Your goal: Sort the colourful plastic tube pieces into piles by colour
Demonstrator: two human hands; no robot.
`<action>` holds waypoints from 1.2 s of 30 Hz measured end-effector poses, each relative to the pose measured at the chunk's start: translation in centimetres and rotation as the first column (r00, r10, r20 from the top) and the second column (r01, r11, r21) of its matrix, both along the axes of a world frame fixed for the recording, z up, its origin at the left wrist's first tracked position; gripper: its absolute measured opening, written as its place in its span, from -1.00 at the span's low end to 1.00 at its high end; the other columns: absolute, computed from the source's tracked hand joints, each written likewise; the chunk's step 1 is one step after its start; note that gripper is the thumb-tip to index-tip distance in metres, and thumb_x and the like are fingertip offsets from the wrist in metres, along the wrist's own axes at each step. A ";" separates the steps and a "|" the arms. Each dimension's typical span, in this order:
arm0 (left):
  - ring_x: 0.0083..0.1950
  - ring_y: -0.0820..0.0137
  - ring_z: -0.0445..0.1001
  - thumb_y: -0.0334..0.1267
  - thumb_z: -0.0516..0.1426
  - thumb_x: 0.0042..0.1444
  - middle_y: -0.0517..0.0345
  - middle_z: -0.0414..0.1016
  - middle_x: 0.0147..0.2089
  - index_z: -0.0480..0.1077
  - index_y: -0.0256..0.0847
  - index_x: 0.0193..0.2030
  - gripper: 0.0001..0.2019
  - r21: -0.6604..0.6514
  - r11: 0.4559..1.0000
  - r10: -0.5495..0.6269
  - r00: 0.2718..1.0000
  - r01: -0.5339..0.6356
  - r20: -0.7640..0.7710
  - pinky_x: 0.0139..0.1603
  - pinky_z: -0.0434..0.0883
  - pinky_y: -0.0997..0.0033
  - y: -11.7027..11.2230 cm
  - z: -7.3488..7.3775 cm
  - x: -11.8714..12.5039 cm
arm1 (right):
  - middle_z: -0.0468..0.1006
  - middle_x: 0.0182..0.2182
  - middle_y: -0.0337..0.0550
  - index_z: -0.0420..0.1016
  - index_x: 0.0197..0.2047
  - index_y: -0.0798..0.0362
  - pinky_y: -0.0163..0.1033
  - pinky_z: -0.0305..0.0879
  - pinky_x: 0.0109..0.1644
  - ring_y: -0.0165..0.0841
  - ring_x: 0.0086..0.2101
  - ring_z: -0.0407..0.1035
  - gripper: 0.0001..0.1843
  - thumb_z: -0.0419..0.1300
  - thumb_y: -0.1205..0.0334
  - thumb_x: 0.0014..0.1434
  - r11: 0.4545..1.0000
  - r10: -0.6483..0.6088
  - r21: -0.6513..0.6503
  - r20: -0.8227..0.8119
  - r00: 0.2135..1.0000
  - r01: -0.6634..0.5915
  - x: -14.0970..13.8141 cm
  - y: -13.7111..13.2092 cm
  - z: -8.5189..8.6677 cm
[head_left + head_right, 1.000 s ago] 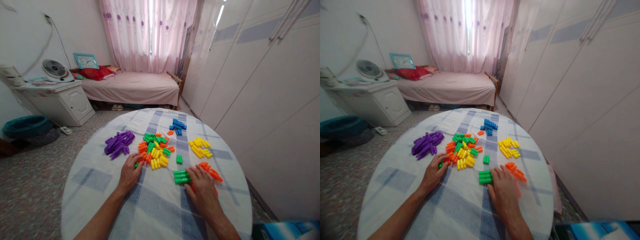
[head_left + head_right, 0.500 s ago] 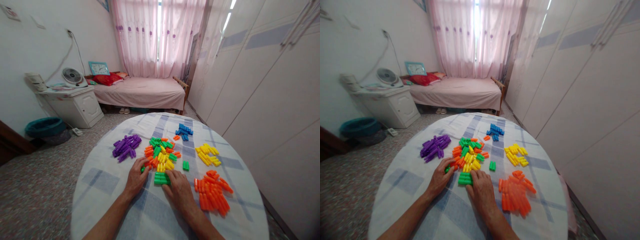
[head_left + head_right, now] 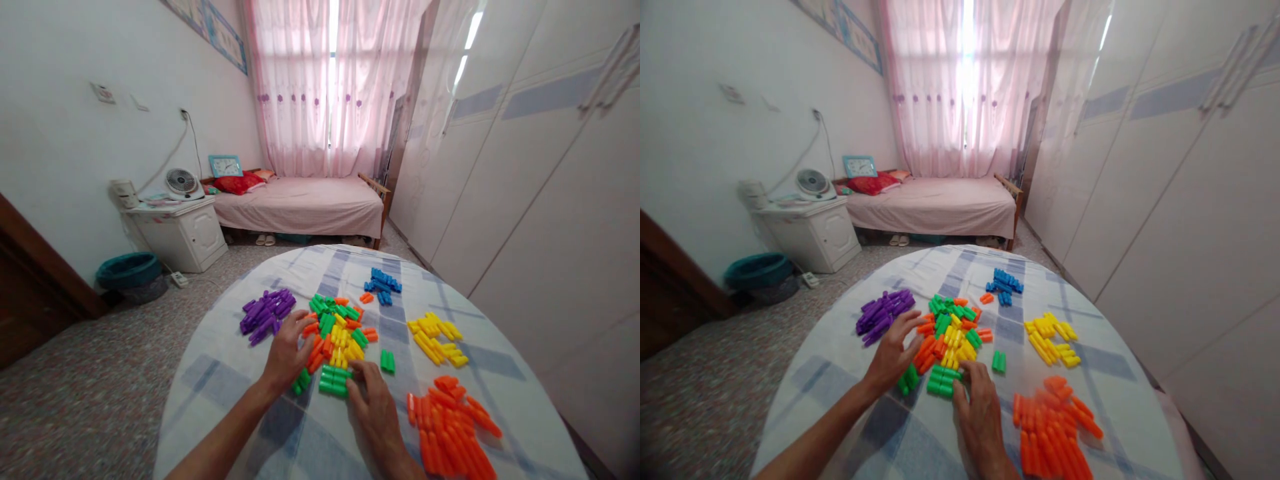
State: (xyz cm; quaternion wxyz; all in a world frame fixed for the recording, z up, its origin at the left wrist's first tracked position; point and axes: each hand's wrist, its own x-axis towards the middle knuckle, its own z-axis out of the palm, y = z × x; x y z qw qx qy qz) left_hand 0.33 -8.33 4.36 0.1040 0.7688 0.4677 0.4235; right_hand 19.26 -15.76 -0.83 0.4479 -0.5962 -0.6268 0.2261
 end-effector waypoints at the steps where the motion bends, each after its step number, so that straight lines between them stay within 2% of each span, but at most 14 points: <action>1: 0.17 0.28 0.30 -0.35 0.04 0.12 0.02 0.35 0.09 0.38 -0.15 -0.03 -0.73 -0.010 1.000 0.013 0.999 -0.013 -0.034 0.20 0.26 0.20 1.3 0.7 0.3 | 0.48 -0.20 -0.14 0.38 -0.13 0.02 -0.22 0.30 -0.06 -0.31 -0.18 0.39 -0.77 0.04 0.18 0.16 0.999 -0.020 -0.036 -0.043 0.999 0.018 0.0 0.3 0.1; 3: 0.20 0.26 0.27 -0.34 0.06 0.09 -0.02 0.32 0.14 0.37 -0.18 0.01 -0.69 -0.087 0.994 0.052 0.990 -0.064 -0.130 0.23 0.21 0.20 4.2 1.5 1.0 | 0.50 -0.27 -0.15 0.40 -0.20 0.02 -0.23 0.31 -0.14 -0.31 -0.25 0.41 -0.76 0.02 0.11 0.17 0.993 -0.084 -0.096 -0.103 0.991 0.074 0.0 0.9 0.3; 5: 0.23 0.20 0.24 -0.30 0.12 0.04 -0.09 0.29 0.18 0.35 -0.23 0.07 -0.60 -0.199 0.974 0.065 0.972 -0.111 -0.226 0.24 0.18 0.19 6.9 1.6 1.8 | 0.51 -0.32 -0.15 0.41 -0.24 0.02 -0.23 0.31 -0.19 -0.29 -0.29 0.42 -0.73 0.01 0.05 0.17 0.984 -0.156 -0.109 -0.122 0.980 0.143 0.1 1.6 0.2; 8: 0.15 0.15 0.34 -0.30 0.19 -0.06 -0.16 0.38 0.10 0.35 -0.31 0.08 -0.50 -0.302 0.946 0.029 0.961 -0.115 -0.274 0.17 0.26 0.21 10.0 0.5 2.6 | 0.52 -0.32 -0.14 0.43 -0.26 0.02 -0.23 0.30 -0.21 -0.28 -0.29 0.42 -0.70 0.00 0.01 0.15 0.974 -0.226 -0.060 -0.121 0.967 0.220 0.5 2.5 -0.2; 12: -0.01 0.21 0.45 -0.28 0.19 -0.09 -0.09 0.48 -0.04 0.40 -0.32 0.01 -0.54 -0.354 0.931 -0.006 0.966 -0.090 -0.260 0.02 0.35 0.30 11.8 -1.1 2.9 | 0.52 -0.31 -0.15 0.44 -0.25 0.00 -0.26 0.31 -0.22 -0.29 -0.29 0.42 -0.70 0.02 0.01 0.14 0.977 -0.211 -0.037 -0.136 0.968 0.208 0.8 2.7 -0.8; 15: -0.03 0.26 0.45 -0.27 0.19 -0.10 -0.05 0.47 -0.06 0.42 -0.30 -0.02 -0.57 -0.352 0.932 -0.006 0.971 -0.081 -0.239 0.00 0.36 0.35 12.3 -1.4 2.6 | 0.51 -0.32 -0.16 0.44 -0.26 0.00 -0.28 0.31 -0.21 -0.31 -0.29 0.41 -0.71 0.03 0.01 0.14 0.981 -0.194 -0.026 -0.186 0.963 0.193 0.7 2.7 -0.9; 19: -0.14 0.35 0.46 -0.28 0.17 -0.10 0.07 0.49 -0.16 0.45 -0.26 -0.08 -0.63 -0.352 0.934 -0.012 0.977 -0.065 -0.212 -0.08 0.38 0.42 12.9 -1.0 2.2 | 0.50 -0.36 -0.18 0.45 -0.30 -0.01 -0.29 0.30 -0.23 -0.31 -0.31 0.40 -0.72 0.03 0.01 0.16 0.975 -0.213 -0.003 -0.267 0.940 0.221 0.5 2.8 -1.1; 26: -0.27 0.43 0.45 -0.37 0.15 -0.10 0.17 0.48 -0.30 0.47 -0.24 -0.24 -0.78 -0.315 0.944 0.045 0.984 -0.099 -0.175 -0.24 0.39 0.47 14.2 -0.8 2.9 | 0.51 -0.40 -0.19 0.47 -0.33 -0.04 -0.30 0.32 -0.28 -0.32 -0.36 0.41 -0.73 0.06 -0.02 0.16 0.977 -0.191 0.037 -0.292 0.937 0.211 0.5 3.0 -2.3; 29: -0.23 0.41 0.44 -0.39 0.13 -0.08 0.14 0.47 -0.26 0.46 -0.24 -0.22 -0.77 -0.252 0.957 0.106 0.980 -0.147 -0.168 -0.14 0.39 0.41 16.0 -0.3 3.1 | 0.50 -0.43 -0.19 0.46 -0.34 -0.04 -0.32 0.33 -0.32 -0.34 -0.39 0.42 -0.72 0.05 -0.02 0.18 0.977 -0.177 0.067 -0.264 0.948 0.201 0.7 3.1 -2.8; 32: -0.08 0.32 0.40 -0.40 0.10 -0.04 0.02 0.43 -0.14 0.44 -0.28 -0.15 -0.73 -0.178 0.962 0.175 0.969 -0.205 -0.173 0.03 0.33 0.28 18.7 0.0 3.1 | 0.51 -0.43 -0.19 0.46 -0.32 -0.04 -0.35 0.34 -0.34 -0.35 -0.40 0.42 -0.74 0.04 0.02 0.19 0.989 -0.105 0.085 -0.184 0.977 0.122 1.1 3.1 -3.0; 36: -0.03 0.29 0.40 -0.45 0.10 -0.05 -0.02 0.43 -0.12 0.44 -0.29 -0.16 -0.73 -0.164 0.964 0.174 0.963 -0.209 -0.208 0.08 0.32 0.26 21.5 -0.8 3.1 | 0.50 -0.43 -0.18 0.45 -0.32 -0.04 -0.34 0.34 -0.31 -0.34 -0.39 0.42 -0.73 0.02 0.02 0.21 0.986 -0.119 0.097 -0.170 0.978 0.137 1.0 3.0 -3.2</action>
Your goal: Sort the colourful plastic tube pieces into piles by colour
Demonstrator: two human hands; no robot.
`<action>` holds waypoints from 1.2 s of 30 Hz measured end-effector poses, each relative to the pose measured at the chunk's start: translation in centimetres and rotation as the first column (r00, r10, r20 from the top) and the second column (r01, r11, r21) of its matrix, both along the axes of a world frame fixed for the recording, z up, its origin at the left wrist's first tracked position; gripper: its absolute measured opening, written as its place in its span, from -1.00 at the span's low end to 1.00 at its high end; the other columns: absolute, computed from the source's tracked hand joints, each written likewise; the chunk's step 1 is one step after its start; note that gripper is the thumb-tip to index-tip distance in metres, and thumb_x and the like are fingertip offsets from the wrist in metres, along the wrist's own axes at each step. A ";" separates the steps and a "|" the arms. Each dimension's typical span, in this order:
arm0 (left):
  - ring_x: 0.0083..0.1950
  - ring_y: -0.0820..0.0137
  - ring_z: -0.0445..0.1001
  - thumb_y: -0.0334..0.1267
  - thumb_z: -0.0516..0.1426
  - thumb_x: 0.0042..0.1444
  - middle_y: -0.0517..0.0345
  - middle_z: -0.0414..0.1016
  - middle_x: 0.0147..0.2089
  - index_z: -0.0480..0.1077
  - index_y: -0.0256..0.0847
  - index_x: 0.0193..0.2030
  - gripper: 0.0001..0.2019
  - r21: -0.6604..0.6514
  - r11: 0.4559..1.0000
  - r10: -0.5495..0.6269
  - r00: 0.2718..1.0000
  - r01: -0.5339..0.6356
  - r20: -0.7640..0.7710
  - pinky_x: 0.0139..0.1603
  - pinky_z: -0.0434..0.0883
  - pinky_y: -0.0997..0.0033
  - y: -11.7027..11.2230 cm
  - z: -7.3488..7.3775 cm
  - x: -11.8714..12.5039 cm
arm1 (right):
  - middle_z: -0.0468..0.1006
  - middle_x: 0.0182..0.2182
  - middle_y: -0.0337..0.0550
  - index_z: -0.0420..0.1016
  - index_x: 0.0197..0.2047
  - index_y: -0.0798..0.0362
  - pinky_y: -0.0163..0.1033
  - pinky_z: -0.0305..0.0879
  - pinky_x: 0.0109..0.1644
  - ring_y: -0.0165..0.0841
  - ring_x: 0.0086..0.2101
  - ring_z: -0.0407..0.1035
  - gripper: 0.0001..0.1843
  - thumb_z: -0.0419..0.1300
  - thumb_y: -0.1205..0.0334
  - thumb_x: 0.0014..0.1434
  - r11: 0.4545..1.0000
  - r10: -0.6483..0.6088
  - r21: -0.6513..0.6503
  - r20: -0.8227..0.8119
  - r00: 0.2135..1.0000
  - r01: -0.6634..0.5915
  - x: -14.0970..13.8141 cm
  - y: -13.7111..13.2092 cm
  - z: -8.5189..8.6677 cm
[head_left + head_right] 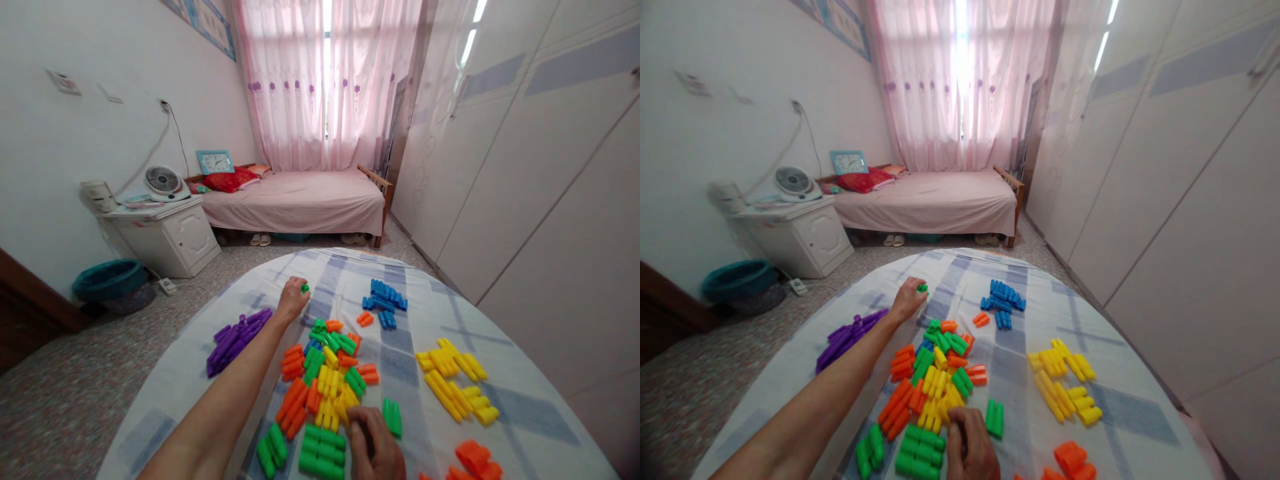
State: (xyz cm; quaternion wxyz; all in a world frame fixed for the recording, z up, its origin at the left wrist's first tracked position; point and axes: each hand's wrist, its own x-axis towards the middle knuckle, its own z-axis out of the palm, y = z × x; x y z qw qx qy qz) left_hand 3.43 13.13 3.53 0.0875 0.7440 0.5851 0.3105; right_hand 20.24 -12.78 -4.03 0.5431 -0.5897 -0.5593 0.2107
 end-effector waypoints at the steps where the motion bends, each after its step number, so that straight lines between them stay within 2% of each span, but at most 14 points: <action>1: -0.02 0.28 0.41 -0.46 0.12 -0.07 -0.03 0.44 -0.11 0.45 -0.29 -0.17 -0.72 -0.009 1.000 -0.013 1.000 0.013 -0.010 0.08 0.33 0.25 0.3 -0.3 0.1 | 0.50 -0.43 -0.18 0.45 -0.33 -0.04 -0.34 0.33 -0.31 -0.34 -0.39 0.41 -0.72 0.01 0.01 0.21 1.000 -0.018 0.001 -0.017 1.000 0.018 -0.1 0.0 0.0; 4: 0.11 0.19 0.35 -0.49 0.12 -0.09 -0.13 0.41 0.01 0.45 -0.33 -0.13 -0.68 -0.011 0.999 -0.047 0.998 0.047 -0.033 0.18 0.25 0.16 -0.1 -0.8 1.0 | 0.49 -0.43 -0.18 0.45 -0.34 -0.04 -0.34 0.32 -0.31 -0.35 -0.40 0.41 -0.69 0.00 -0.01 0.22 1.000 -0.020 -0.004 -0.045 0.999 0.019 -0.5 -0.1 0.1; 7: 0.21 0.18 0.26 -0.46 0.10 -0.03 -0.12 0.36 0.12 0.44 -0.29 -0.07 -0.67 0.003 0.994 -0.108 0.993 0.109 -0.045 0.27 0.16 0.11 -2.1 -0.3 2.0 | 0.50 -0.44 -0.16 0.45 -0.35 -0.03 -0.33 0.33 -0.31 -0.34 -0.40 0.41 -0.68 -0.01 -0.02 0.22 0.999 -0.029 -0.015 -0.042 0.999 0.028 -0.6 0.0 0.4; 11: 0.13 0.29 0.36 -0.36 0.11 0.04 0.01 0.43 0.06 0.47 -0.18 -0.10 -0.73 -0.015 0.970 -0.244 0.969 0.243 -0.038 0.20 0.28 0.26 -7.0 0.6 1.6 | 0.51 -0.39 -0.15 0.45 -0.31 -0.02 -0.32 0.35 -0.28 -0.32 -0.36 0.43 -0.72 0.00 0.03 0.22 1.000 -0.016 -0.026 -0.027 1.000 0.015 -0.7 -0.6 0.8; 13: 0.10 0.29 0.39 -0.34 0.08 0.07 0.01 0.44 0.04 0.46 -0.17 -0.08 -0.73 0.005 0.966 -0.259 0.966 0.259 0.018 0.18 0.31 0.22 -10.1 0.4 0.5 | 0.53 -0.34 -0.14 0.44 -0.24 -0.03 -0.32 0.37 -0.30 -0.32 -0.35 0.44 -0.76 -0.01 0.09 0.21 0.999 -0.010 -0.037 0.002 1.000 0.010 -0.5 -1.3 1.2; 16: 0.05 0.28 0.42 -0.31 0.05 0.11 0.04 0.46 0.00 0.45 -0.13 -0.08 -0.75 0.010 0.982 -0.190 0.976 0.190 0.107 0.12 0.36 0.19 -14.1 -0.7 -1.3 | 0.52 -0.19 -0.11 0.41 -0.09 -0.07 -0.26 0.42 -0.24 -0.27 -0.23 0.45 -0.74 0.01 0.18 0.18 0.998 0.056 -0.002 0.159 0.986 -0.057 0.4 -1.8 3.1; 18: 0.06 0.28 0.41 -0.28 0.03 0.14 0.03 0.45 0.00 0.44 -0.14 -0.09 -0.76 0.007 0.992 -0.128 0.978 0.129 0.164 0.12 0.36 0.16 -15.8 -1.6 -2.1 | 0.48 -0.06 -0.12 0.38 0.00 -0.11 -0.16 0.39 -0.05 -0.23 -0.07 0.40 -0.66 0.04 0.23 0.15 0.988 0.131 0.034 0.335 0.933 -0.150 1.5 -0.9 5.3; 19: 0.06 0.28 0.41 -0.26 0.02 0.15 0.03 0.44 0.01 0.43 -0.15 -0.08 -0.76 0.001 0.994 -0.107 0.976 0.109 0.192 0.12 0.36 0.15 -16.3 -2.0 -2.3 | 0.45 -0.02 -0.14 0.36 0.03 -0.11 -0.12 0.34 0.04 -0.23 0.00 0.35 -0.63 0.04 0.26 0.14 0.988 0.127 0.027 0.413 0.902 -0.152 2.1 0.2 6.4; 23: 0.09 0.29 0.37 -0.25 0.02 0.17 0.02 0.41 0.03 0.40 -0.16 -0.05 -0.75 -0.017 0.994 -0.098 0.950 0.108 0.295 0.14 0.34 0.16 -16.8 -3.4 -2.5 | 0.38 0.07 -0.07 0.32 0.10 0.03 -0.16 0.25 0.11 -0.28 0.04 0.28 -0.53 -0.03 0.45 0.12 0.991 0.133 -0.100 0.691 0.710 -0.089 4.2 6.9 9.7; 25: 0.10 0.30 0.36 -0.25 0.02 0.17 0.02 0.40 0.03 0.39 -0.16 -0.05 -0.76 -0.009 0.994 -0.103 0.939 0.112 0.329 0.14 0.33 0.17 -16.6 -3.9 -2.5 | 0.35 0.10 -0.03 0.30 0.12 0.06 -0.18 0.25 0.06 -0.26 0.04 0.28 -0.48 -0.05 0.52 0.11 0.982 0.170 -0.191 0.823 0.543 -0.019 4.7 10.4 10.2; 27: 0.09 0.30 0.37 -0.25 0.03 0.17 0.02 0.41 0.02 0.39 -0.16 -0.05 -0.76 0.002 0.993 -0.108 0.934 0.114 0.340 0.14 0.33 0.17 -16.4 -4.2 -2.5 | 0.36 0.09 -0.02 0.31 0.13 0.04 -0.19 0.26 -0.01 -0.25 -0.01 0.32 -0.47 -0.06 0.54 0.12 0.973 0.207 -0.231 0.853 0.480 -0.009 4.8 13.0 10.0; 29: 0.08 0.30 0.38 -0.25 0.04 0.16 0.02 0.41 0.01 0.39 -0.16 -0.05 -0.76 0.017 0.993 -0.113 0.934 0.114 0.338 0.12 0.34 0.18 -16.3 -4.3 -2.6 | 0.44 0.00 -0.02 0.39 0.04 0.03 -0.22 0.26 -0.10 -0.26 -0.09 0.37 -0.54 -0.05 0.53 0.14 0.960 0.253 -0.279 0.855 0.452 -0.009 4.7 14.6 9.5; 32: 0.06 0.31 0.39 -0.26 0.04 0.16 0.03 0.42 -0.01 0.39 -0.17 -0.07 -0.77 0.040 0.993 -0.116 0.937 0.109 0.328 0.11 0.34 0.21 -16.3 -4.4 -2.6 | 0.48 -0.13 0.02 0.49 -0.15 0.09 -0.27 0.24 -0.21 -0.28 -0.20 0.40 -0.69 -0.02 0.47 0.16 0.935 0.311 -0.355 0.850 0.426 0.025 4.9 15.3 8.9; 36: 0.04 0.32 0.39 -0.26 0.04 0.15 0.05 0.43 -0.04 0.39 -0.18 -0.08 -0.78 0.059 0.992 -0.121 0.941 0.108 0.317 0.11 0.33 0.26 -16.3 -4.3 -2.6 | 0.42 -0.08 0.08 0.45 -0.12 0.14 -0.28 0.20 -0.25 -0.31 -0.23 0.40 -0.70 -0.07 0.38 0.23 0.909 0.332 -0.405 0.843 0.422 0.094 6.1 14.8 8.7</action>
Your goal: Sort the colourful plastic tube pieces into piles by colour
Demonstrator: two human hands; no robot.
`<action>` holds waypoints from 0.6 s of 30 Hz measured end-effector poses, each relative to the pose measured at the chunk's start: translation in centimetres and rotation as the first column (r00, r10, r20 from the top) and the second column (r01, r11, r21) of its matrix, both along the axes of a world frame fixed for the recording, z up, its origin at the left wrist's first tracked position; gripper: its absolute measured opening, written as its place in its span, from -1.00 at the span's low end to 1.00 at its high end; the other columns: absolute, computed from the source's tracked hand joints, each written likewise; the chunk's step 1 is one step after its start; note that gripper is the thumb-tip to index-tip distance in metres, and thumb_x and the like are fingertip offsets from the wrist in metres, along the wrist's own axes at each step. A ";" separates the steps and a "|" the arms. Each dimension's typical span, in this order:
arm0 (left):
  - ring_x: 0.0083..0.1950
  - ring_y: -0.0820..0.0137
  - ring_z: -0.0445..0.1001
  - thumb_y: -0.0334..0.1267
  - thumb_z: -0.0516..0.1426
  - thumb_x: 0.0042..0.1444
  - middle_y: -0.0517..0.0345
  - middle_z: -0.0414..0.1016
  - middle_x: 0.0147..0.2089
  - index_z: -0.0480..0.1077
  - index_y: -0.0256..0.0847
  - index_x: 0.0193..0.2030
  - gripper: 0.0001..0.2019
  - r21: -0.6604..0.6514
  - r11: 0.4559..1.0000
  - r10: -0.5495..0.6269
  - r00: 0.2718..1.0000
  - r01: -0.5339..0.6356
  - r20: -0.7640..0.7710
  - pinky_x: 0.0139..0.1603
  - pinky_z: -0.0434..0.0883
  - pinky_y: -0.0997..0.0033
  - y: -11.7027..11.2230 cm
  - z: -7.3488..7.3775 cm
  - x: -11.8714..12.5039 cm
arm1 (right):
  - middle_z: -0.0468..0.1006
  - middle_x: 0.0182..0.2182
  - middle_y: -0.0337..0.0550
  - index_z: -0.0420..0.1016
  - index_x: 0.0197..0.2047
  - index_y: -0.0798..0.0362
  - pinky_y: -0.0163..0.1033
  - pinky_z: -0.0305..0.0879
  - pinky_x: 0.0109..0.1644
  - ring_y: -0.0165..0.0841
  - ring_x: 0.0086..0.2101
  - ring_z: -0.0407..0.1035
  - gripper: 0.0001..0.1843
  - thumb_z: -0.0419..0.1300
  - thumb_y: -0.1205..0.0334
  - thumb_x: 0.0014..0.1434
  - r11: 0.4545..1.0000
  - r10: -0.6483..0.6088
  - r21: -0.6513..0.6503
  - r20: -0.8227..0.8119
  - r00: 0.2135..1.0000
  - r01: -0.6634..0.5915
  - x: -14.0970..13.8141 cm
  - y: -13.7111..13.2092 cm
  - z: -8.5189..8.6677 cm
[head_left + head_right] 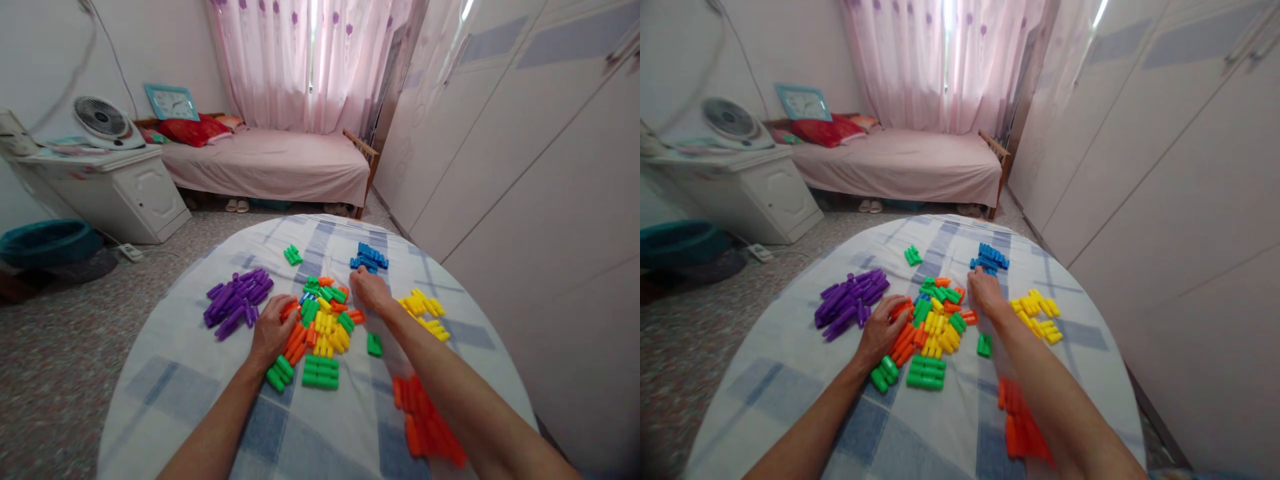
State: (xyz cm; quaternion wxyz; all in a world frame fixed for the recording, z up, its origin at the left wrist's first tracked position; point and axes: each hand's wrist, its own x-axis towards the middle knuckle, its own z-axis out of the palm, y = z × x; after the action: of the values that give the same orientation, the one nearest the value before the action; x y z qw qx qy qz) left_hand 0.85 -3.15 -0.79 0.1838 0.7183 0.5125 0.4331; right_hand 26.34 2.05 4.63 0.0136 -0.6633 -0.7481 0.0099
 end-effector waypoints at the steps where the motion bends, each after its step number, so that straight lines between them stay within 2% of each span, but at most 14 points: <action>1: 0.03 0.32 0.39 -0.25 0.04 0.15 0.05 0.43 -0.04 0.39 -0.18 -0.08 -0.78 0.002 1.000 -0.004 1.000 0.004 -0.002 0.10 0.33 0.27 0.0 0.0 0.0 | 0.41 -0.08 0.07 0.44 -0.11 0.14 -0.29 0.19 -0.25 -0.31 -0.23 0.40 -0.71 -0.07 0.35 0.24 1.000 -0.010 -0.010 0.003 1.000 0.010 0.5 -0.3 0.1; 5: 0.02 0.33 0.40 -0.26 0.03 0.15 0.05 0.43 -0.05 0.38 -0.18 -0.09 -0.78 0.014 1.000 -0.007 1.000 0.007 -0.011 0.09 0.34 0.28 0.1 0.0 0.0 | 0.46 -0.17 -0.05 0.45 -0.13 0.09 -0.33 0.17 -0.25 -0.34 -0.23 0.38 -0.78 0.06 0.26 0.18 0.998 -0.012 -0.054 -0.017 1.000 0.011 2.4 -2.9 1.0; 12: 0.00 0.32 0.40 -0.27 0.02 0.14 0.05 0.44 -0.07 0.39 -0.19 -0.10 -0.78 0.034 0.999 -0.005 1.000 0.005 -0.012 0.07 0.34 0.28 0.1 -0.2 0.0 | 0.49 -0.29 -0.20 0.46 -0.21 0.01 -0.36 0.16 -0.26 -0.41 -0.32 0.35 -0.83 0.13 0.24 0.10 0.990 0.066 -0.119 -0.125 0.990 -0.081 4.7 -10.6 3.2; 15: 0.01 0.32 0.39 -0.26 0.02 0.15 0.04 0.43 -0.06 0.38 -0.20 -0.10 -0.78 0.032 0.999 -0.005 1.000 0.006 -0.021 0.08 0.33 0.27 0.2 -0.3 0.0 | 0.51 -0.33 -0.24 0.49 -0.26 -0.02 -0.37 0.15 -0.32 -0.42 -0.36 0.36 -0.84 0.16 0.28 0.05 0.977 0.089 -0.177 -0.156 0.984 -0.117 5.1 -13.4 3.3; 18: 0.01 0.32 0.40 -0.26 0.02 0.15 0.05 0.43 -0.06 0.38 -0.19 -0.09 -0.78 0.031 1.000 -0.007 1.000 0.008 -0.016 0.08 0.34 0.26 0.2 -0.4 0.0 | 0.52 -0.34 -0.23 0.51 -0.28 -0.03 -0.36 0.15 -0.34 -0.40 -0.37 0.38 -0.83 0.20 0.28 -0.01 0.961 0.103 -0.236 -0.167 0.980 -0.142 5.3 -14.8 3.1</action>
State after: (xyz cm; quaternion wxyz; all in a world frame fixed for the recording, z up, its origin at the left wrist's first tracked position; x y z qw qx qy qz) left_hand 0.82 -2.96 -1.19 0.1703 0.7263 0.5045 0.4346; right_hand 31.67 -12.71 7.75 -0.0121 -0.6094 -0.7775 0.1547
